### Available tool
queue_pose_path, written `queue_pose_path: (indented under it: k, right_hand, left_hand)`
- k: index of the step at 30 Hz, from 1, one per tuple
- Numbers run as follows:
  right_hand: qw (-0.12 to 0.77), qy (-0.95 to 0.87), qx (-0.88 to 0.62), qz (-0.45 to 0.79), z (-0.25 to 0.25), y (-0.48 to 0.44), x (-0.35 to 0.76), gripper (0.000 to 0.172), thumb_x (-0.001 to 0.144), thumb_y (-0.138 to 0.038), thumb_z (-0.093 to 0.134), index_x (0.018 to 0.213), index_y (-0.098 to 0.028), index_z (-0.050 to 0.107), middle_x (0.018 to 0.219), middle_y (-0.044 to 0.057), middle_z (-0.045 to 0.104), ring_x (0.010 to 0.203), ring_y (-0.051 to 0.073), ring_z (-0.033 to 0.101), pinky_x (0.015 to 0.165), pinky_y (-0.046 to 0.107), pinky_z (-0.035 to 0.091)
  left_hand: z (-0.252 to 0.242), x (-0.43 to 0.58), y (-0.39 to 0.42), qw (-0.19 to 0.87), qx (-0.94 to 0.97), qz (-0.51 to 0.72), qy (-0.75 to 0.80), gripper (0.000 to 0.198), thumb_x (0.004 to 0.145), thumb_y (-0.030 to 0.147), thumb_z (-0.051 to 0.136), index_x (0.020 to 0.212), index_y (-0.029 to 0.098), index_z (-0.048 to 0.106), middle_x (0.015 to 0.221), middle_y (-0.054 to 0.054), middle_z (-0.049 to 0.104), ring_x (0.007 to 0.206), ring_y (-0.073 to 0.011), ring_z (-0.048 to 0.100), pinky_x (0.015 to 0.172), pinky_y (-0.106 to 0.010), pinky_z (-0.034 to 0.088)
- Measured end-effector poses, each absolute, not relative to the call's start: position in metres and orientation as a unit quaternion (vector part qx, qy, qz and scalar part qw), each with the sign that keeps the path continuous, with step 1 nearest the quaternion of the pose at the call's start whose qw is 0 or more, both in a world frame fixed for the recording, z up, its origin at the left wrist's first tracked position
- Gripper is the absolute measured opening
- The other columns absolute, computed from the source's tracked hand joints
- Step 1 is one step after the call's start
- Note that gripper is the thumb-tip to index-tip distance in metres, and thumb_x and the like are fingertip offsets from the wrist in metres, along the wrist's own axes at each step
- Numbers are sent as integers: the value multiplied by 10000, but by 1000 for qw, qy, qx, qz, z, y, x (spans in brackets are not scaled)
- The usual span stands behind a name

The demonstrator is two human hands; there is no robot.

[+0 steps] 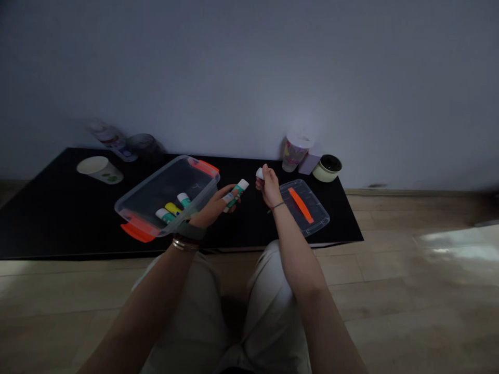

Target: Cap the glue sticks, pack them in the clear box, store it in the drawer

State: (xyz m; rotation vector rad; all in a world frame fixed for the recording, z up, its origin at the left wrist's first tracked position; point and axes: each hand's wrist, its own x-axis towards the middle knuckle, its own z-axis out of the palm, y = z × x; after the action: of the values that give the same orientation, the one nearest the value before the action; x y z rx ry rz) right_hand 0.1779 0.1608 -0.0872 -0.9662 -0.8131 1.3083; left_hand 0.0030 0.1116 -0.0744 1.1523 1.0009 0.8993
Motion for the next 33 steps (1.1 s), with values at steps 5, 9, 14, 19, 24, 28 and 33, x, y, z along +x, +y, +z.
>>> queue_pose_path:
  k: [5, 9, 14, 19, 24, 28, 33]
  right_hand:
    - [594, -356, -399, 602, -83, 158, 179, 350, 821, -554, 677, 971, -273, 532, 756, -77, 573, 561, 58, 535, 521, 176, 438]
    - [582, -373, -402, 600, -83, 156, 177, 365, 800, -562, 693, 980, -275, 557, 809, -61, 626, 625, 69, 589, 555, 179, 461]
    - [581, -362, -421, 595, -85, 156, 174, 484, 698, -601, 765, 819, -243, 463, 823, -45, 655, 738, 107, 650, 630, 211, 505]
    - [562, -421, -406, 585, -84, 152, 171, 511, 613, -565, 829, 795, -236, 484, 741, -68, 613, 701, 97, 596, 645, 210, 514]
    - [517, -518, -393, 557, -74, 146, 166, 400, 723, -488, 775, 992, -247, 605, 831, -23, 653, 763, 127, 596, 665, 234, 495]
    - [507, -572, -423, 486, -70, 144, 165, 315, 799, -519, 691, 884, -228, 606, 760, -24, 581, 702, 121, 536, 638, 236, 438]
    - [475, -647, -476, 359, -74, 142, 166, 348, 919, -483, 553, 702, -219, 487, 637, -53, 412, 610, 109, 405, 599, 245, 323]
  left_hand:
    - [-74, 4, 112, 637, 501, 396, 431, 464, 832, 497, 689, 1134, 158, 598, 728, 11, 595, 470, -52, 478, 433, -181, 348]
    - [-75, 3, 113, 636, 502, 396, 431, 457, 838, 486, 687, 1140, 155, 599, 723, 13, 593, 469, -50, 481, 435, -178, 344]
    - [-76, 3, 113, 638, 502, 396, 429, 438, 840, 474, 691, 1132, 159, 602, 716, 17, 594, 462, -47, 482, 433, -177, 341]
    - [-80, 1, 115, 650, 488, 404, 421, 440, 827, 493, 700, 1101, 162, 604, 718, 16, 594, 459, -49, 477, 422, -178, 343]
    - [-82, -3, 118, 658, 485, 412, 403, 465, 819, 535, 686, 1086, 163, 608, 723, 10, 585, 468, -51, 473, 413, -177, 334]
    - [-79, -4, 116, 656, 498, 398, 404, 465, 821, 565, 661, 1037, 156, 611, 721, 0, 587, 457, -57, 463, 407, -189, 323]
    - [-74, 0, 111, 610, 575, 335, 430, 469, 815, 606, 646, 881, 142, 621, 633, 4, 564, 445, -65, 430, 430, -202, 307]
